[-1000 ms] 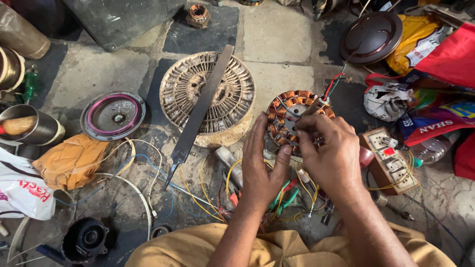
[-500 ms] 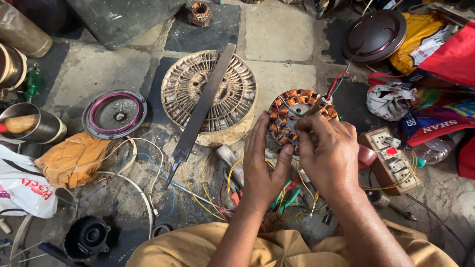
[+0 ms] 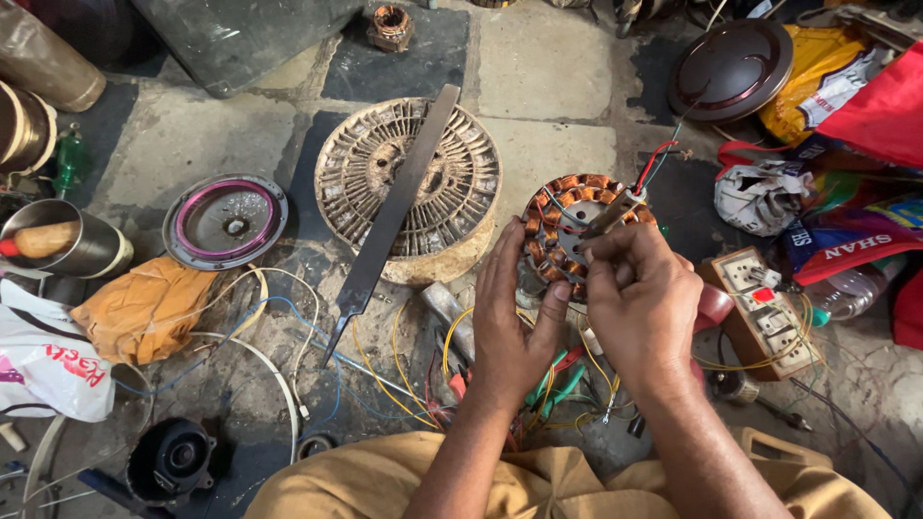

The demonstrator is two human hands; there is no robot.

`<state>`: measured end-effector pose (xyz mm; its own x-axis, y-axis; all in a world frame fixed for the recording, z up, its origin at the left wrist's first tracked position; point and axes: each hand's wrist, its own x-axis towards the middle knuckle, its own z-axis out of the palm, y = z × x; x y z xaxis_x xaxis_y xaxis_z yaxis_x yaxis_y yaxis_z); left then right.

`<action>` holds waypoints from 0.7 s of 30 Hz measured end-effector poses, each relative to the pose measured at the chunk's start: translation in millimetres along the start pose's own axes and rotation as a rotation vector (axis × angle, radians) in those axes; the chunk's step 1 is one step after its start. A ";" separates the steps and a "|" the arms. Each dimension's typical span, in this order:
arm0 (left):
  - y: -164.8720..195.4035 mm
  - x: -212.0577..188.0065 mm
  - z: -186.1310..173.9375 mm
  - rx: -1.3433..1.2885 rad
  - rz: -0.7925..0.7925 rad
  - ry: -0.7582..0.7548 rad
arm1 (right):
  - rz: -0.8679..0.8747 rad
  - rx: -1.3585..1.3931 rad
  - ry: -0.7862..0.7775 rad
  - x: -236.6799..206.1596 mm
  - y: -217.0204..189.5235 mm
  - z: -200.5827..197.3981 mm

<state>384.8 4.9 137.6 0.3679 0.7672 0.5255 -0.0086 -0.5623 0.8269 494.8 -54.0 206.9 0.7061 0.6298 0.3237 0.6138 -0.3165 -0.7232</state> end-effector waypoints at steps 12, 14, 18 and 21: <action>0.0 0.0 -1.2 0.002 -0.008 -0.005 | 0.008 -0.004 -0.094 5.3 -2.9 -2.2; 0.4 0.0 -0.6 0.001 -0.007 -0.007 | -0.049 0.075 -0.079 5.8 -2.8 -1.5; 0.8 -0.2 -1.5 0.007 -0.014 -0.013 | -0.066 0.054 -0.093 7.1 -0.6 -2.2; 1.3 -0.3 -0.9 -0.003 -0.029 -0.017 | -0.124 0.090 -0.095 7.7 0.9 -3.1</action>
<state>383.9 4.3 138.8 0.3837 0.7777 0.4980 -0.0008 -0.5390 0.8423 501.9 -51.6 210.6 0.5878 0.7255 0.3580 0.6572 -0.1702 -0.7343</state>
